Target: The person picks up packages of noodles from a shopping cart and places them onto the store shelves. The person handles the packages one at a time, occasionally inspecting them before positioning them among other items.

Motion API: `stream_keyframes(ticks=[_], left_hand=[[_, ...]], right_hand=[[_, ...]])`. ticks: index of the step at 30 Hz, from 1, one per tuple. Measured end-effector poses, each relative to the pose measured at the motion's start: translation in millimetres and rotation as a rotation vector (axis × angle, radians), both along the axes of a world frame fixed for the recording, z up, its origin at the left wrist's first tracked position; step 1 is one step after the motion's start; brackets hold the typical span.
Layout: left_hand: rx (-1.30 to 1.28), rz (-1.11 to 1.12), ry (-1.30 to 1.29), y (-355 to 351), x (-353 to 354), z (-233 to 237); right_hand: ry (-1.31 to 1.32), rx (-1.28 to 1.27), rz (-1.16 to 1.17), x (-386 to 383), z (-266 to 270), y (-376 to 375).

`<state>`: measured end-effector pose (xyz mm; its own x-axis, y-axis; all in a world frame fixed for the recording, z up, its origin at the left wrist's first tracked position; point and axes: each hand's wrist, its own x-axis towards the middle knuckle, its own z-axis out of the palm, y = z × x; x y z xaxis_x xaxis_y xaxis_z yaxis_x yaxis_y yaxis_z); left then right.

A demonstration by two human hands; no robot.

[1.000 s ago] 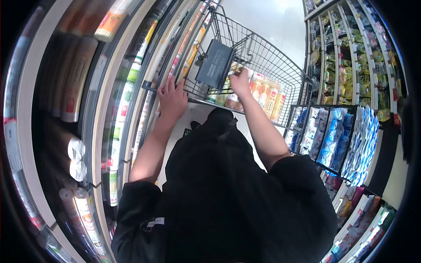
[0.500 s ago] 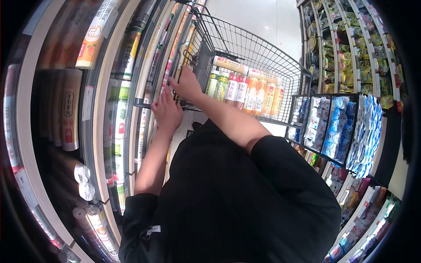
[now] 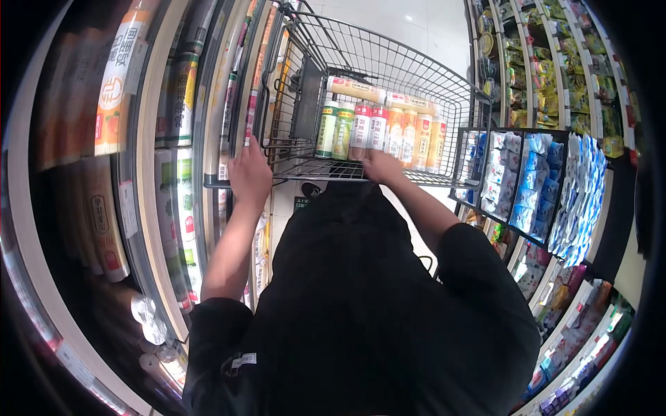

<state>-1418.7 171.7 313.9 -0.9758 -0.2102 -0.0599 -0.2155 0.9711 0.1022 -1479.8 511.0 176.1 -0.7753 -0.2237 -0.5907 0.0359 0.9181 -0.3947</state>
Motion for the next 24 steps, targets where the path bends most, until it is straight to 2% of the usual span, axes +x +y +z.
stream_keyframes(ticks=[4, 6, 10, 13, 21, 24], left_hand=[[-0.010, -0.019, 0.074, 3.4, -12.9, -6.3], [-0.011, -0.023, 0.121, 4.6, -28.5, -10.6], [-0.009, -0.005, 0.055, 18.3, -58.2, -9.9], [0.006, -0.002, 0.065, 38.8, -76.4, -4.7], [-0.024, 0.011, 0.042, 65.0, -139.3, -5.4], [-0.019, 0.066, -0.026, 71.7, -170.2, 0.5]], right_hand=[[0.043, 0.094, -0.203, 0.7, 23.4, 37.2], [0.120, 0.095, -0.243, -3.8, 25.5, 33.2], [0.255, 0.086, -0.365, -31.3, 34.8, 42.4], [0.304, 0.078, -0.373, -55.7, 37.3, 57.3], [0.050, 0.139, -0.316, -132.1, 46.7, 81.4], [0.061, 0.120, -0.329, -153.0, 47.7, 83.7]])
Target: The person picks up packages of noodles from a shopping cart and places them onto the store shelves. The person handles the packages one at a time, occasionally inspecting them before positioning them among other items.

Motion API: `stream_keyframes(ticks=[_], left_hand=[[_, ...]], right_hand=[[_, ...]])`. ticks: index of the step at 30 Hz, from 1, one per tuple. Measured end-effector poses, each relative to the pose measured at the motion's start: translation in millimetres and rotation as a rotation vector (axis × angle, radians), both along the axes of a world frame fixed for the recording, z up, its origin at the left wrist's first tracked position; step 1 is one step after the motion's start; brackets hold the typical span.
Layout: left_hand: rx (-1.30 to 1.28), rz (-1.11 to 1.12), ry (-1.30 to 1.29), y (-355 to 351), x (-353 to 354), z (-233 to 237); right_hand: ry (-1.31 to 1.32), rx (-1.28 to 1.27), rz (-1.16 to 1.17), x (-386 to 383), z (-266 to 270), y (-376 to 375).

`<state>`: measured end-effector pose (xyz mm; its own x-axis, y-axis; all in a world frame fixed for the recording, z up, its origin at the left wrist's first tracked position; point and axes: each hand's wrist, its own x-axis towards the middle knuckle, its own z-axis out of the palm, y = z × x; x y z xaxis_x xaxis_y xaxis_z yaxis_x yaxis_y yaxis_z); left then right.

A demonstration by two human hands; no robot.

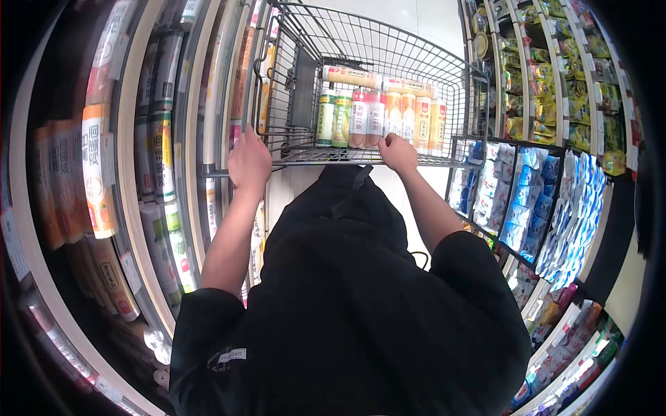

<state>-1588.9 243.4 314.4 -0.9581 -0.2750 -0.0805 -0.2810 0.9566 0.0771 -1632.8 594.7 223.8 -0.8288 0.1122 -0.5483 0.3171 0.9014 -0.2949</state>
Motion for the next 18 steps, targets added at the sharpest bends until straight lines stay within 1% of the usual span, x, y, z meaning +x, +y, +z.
stream_keyframes(ticks=[3, 4, 8, 11, 12, 15, 16, 18], left_hand=[[0.028, 0.044, -0.063, 1.4, -28.9, 4.9], [0.032, 0.049, -0.001, 0.5, -34.6, -0.1], [0.011, 0.169, -0.007, 12.3, -64.2, 4.8], [-0.017, 0.152, -0.001, 10.8, -74.8, -1.6], [-0.026, 0.158, -0.024, 13.3, -78.0, 1.6], [-0.040, 0.096, 0.062, 7.8, -77.1, -6.3], [-0.026, 0.082, 0.124, 3.6, -75.1, -12.6], [-0.053, 0.089, 0.100, 2.7, -76.5, -9.5]], right_hand=[[0.030, -0.035, 0.029, -18.9, -8.5, 2.5], [0.023, -0.024, 0.039, -24.9, -11.9, 4.2], [0.010, -0.048, 0.049, -42.9, -17.4, 7.4], [-0.004, -0.062, 0.070, -52.8, -18.7, 8.0], [-0.016, -0.088, 0.033, -54.9, -15.5, 7.5], [-0.028, -0.119, 0.055, -59.0, -32.3, 13.1], [-0.012, -0.181, 0.061, -59.8, -42.6, 18.5], [-0.210, -0.517, -0.201, -72.8, -52.7, 35.8]])
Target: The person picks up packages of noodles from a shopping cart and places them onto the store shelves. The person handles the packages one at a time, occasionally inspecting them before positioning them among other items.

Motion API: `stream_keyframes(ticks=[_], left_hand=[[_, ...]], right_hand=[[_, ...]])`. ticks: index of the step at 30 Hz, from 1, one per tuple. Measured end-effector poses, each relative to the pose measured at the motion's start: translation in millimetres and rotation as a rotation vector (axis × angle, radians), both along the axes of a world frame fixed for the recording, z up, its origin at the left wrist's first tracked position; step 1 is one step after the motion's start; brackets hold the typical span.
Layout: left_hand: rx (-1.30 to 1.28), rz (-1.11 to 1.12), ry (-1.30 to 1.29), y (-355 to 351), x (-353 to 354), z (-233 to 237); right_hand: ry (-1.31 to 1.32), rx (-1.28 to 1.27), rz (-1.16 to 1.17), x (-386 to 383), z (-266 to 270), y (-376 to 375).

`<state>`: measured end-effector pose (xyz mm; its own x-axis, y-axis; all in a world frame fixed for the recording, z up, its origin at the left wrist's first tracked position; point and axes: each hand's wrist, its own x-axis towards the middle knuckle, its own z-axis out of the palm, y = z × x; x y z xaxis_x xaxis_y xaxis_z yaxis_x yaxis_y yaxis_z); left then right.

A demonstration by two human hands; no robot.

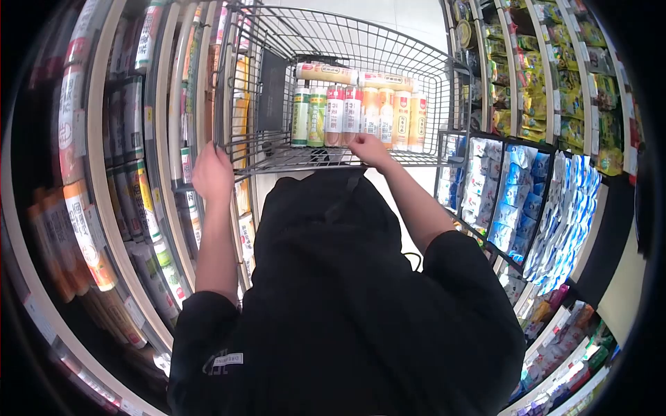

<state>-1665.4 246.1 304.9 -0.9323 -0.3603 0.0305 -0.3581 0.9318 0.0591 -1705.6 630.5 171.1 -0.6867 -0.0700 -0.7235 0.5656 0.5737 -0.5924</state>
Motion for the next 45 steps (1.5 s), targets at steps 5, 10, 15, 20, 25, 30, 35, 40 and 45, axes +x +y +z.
stream_keyframes(ticks=[5, 10, 15, 20, 25, 30, 35, 40, 45], left_hand=[[-0.061, -0.023, 0.019, -0.7, 1.3, 1.4], [-0.128, 0.015, -0.013, -4.2, 2.0, -3.0], [-0.117, -0.037, 0.024, -17.7, 13.4, -7.3], [-0.070, 0.031, -0.030, -21.2, 22.8, -2.2], [-0.056, 0.065, -0.037, -24.5, 31.9, -6.5], [-0.051, 0.110, -0.051, -28.6, 50.6, -4.8], [-0.040, 0.085, -0.015, -34.0, 66.1, -7.1], [-0.045, 0.077, 0.001, -35.5, 78.3, -5.4], [-0.122, -0.015, 0.012, -41.4, 102.6, -4.3]], right_hand=[[-0.072, -0.063, -0.416, -20.8, -50.4, 81.8], [-0.041, 0.179, -0.540, -12.5, -137.6, 168.9], [-0.173, 0.397, -0.552, -17.2, -156.9, 184.7], [-0.210, 0.450, -0.434, -6.8, -215.6, 204.8], [-0.098, 0.358, -0.483, 31.4, -288.5, 237.4], [-0.144, 0.322, -0.503, 39.3, -279.8, 229.4], [-0.264, 0.090, -0.474, 31.2, -219.1, 205.7], [-0.311, 0.039, -0.516, 45.2, -188.9, 197.9], [-0.253, -0.067, -0.642, 48.1, -119.4, 180.8]])
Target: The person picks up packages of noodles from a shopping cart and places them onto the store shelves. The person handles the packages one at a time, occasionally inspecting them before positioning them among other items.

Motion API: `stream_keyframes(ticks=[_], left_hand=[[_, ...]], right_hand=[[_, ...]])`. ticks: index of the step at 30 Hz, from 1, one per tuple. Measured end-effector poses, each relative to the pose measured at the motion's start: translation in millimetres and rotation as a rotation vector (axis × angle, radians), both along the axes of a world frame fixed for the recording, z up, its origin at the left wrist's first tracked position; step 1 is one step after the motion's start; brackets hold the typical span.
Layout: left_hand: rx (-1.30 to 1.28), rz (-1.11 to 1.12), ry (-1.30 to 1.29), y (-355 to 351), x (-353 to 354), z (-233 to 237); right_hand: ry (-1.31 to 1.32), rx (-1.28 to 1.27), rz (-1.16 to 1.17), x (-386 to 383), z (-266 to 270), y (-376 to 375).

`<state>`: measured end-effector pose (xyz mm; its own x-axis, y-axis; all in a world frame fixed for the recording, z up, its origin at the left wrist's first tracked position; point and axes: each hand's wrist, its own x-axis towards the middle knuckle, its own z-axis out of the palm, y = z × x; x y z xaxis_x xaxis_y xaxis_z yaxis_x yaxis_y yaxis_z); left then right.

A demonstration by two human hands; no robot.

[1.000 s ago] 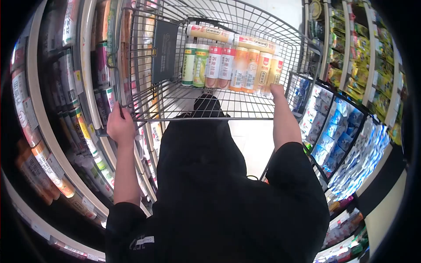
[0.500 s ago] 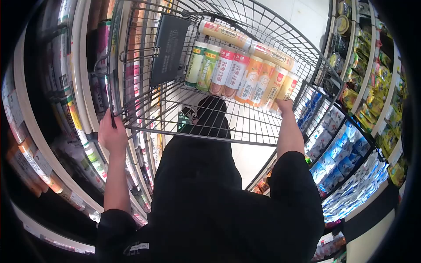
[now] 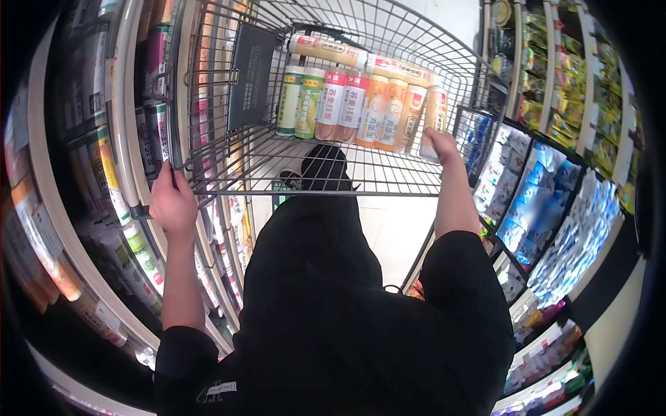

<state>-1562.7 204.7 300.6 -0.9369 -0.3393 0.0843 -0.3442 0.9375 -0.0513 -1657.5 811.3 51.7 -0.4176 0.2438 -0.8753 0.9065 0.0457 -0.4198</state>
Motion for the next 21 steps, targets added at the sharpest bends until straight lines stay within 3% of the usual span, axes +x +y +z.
stream_keyframes(ticks=[2, 4, 7, 10, 13, 14, 16, 19, 21], left_hand=[[-0.003, 0.006, 0.003, 2.1, 7.8, 2.5], [-0.029, 0.015, 0.010, -1.4, 16.7, 2.0], [0.062, 0.027, 0.032, -1.2, 29.1, 12.9], [0.193, -0.108, 0.347, -5.6, 46.4, 21.7], [0.558, -0.089, 0.452, 13.1, 79.6, 27.4], [0.945, -0.073, 0.399, 21.6, 89.9, 37.7], [1.448, 0.036, 0.235, 39.4, 111.8, 72.7], [2.063, -0.046, 0.152, 34.3, 146.5, 112.7], [2.079, 0.020, 0.252, 20.1, 181.1, 126.8]], right_hand=[[0.123, 0.077, 0.209, 5.8, 37.7, -8.9], [0.278, 0.212, 0.320, 12.9, 115.4, -49.9], [0.473, 0.166, 0.416, 40.1, 157.8, -88.6], [0.633, -0.044, 0.497, 77.0, 219.3, -161.9], [0.637, -0.304, 0.563, 116.7, 268.1, -233.0], [0.643, -0.386, 0.597, 129.9, 281.0, -253.6], [0.663, -0.539, 0.694, 153.2, 319.8, -298.2], [0.761, -0.497, 0.991, 176.3, 353.5, -336.3], [0.806, -0.458, 1.180, 190.4, 380.0, -358.3]])
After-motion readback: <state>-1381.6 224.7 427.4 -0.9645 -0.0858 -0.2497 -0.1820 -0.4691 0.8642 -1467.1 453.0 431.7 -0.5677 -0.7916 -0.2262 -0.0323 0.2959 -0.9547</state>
